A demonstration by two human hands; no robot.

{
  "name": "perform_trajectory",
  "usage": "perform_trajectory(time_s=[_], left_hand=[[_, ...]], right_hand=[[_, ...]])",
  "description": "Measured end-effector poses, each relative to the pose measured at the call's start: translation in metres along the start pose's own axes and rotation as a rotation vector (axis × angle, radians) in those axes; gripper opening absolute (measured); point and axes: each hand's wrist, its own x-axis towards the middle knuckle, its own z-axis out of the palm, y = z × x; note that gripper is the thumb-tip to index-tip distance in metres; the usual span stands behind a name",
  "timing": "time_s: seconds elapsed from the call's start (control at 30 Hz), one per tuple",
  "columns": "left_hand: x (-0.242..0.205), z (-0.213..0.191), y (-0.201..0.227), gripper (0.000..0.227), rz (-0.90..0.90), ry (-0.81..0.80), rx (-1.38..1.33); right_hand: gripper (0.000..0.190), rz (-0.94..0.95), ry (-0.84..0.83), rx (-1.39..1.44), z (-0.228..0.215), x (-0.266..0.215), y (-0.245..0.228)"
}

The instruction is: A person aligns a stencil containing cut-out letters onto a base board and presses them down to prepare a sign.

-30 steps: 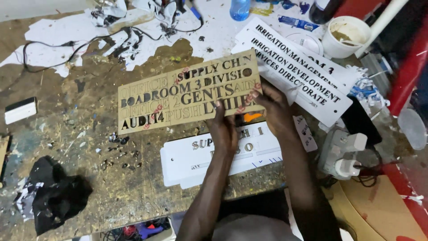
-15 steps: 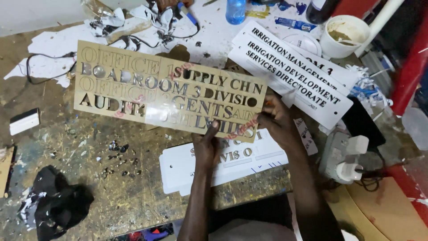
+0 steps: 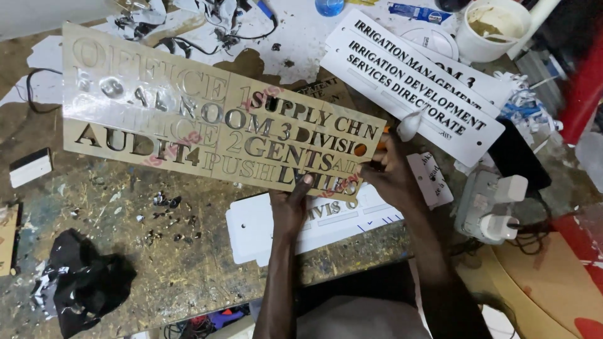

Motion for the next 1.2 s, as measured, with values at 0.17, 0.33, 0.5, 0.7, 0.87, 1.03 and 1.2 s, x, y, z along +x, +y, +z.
perform_trajectory(time_s=[0.17, 0.33, 0.5, 0.7, 0.87, 1.03, 1.2], left_hand=[[0.000, 0.015, 0.000, 0.067, 0.047, 0.008, -0.128], [0.000, 0.000, -0.015, 0.068, 0.030, -0.017, -0.033], [-0.005, 0.008, -0.009, 0.066, -0.002, 0.001, -0.038], [-0.002, 0.005, -0.009, 0.069, 0.012, 0.004, -0.049], [-0.016, 0.007, 0.001, 0.069, -0.034, 0.002, 0.026], [-0.019, 0.016, 0.013, 0.069, -0.040, 0.001, 0.096], [-0.022, 0.026, 0.025, 0.070, -0.061, 0.025, 0.197]], right_hand=[[0.064, 0.005, -0.056, 0.010, -0.012, 0.004, 0.009], [0.068, 0.057, -0.047, -0.034, -0.014, 0.003, -0.001], [0.064, 0.035, -0.006, -0.056, -0.010, -0.004, -0.010], [0.066, 0.039, 0.029, -0.113, 0.000, -0.010, -0.011], [0.073, 0.009, -0.008, -0.042, -0.007, -0.015, -0.005], [0.089, -0.063, -0.027, 0.033, -0.013, -0.004, -0.004], [0.106, 0.033, -0.036, -0.091, -0.002, -0.002, -0.046]])
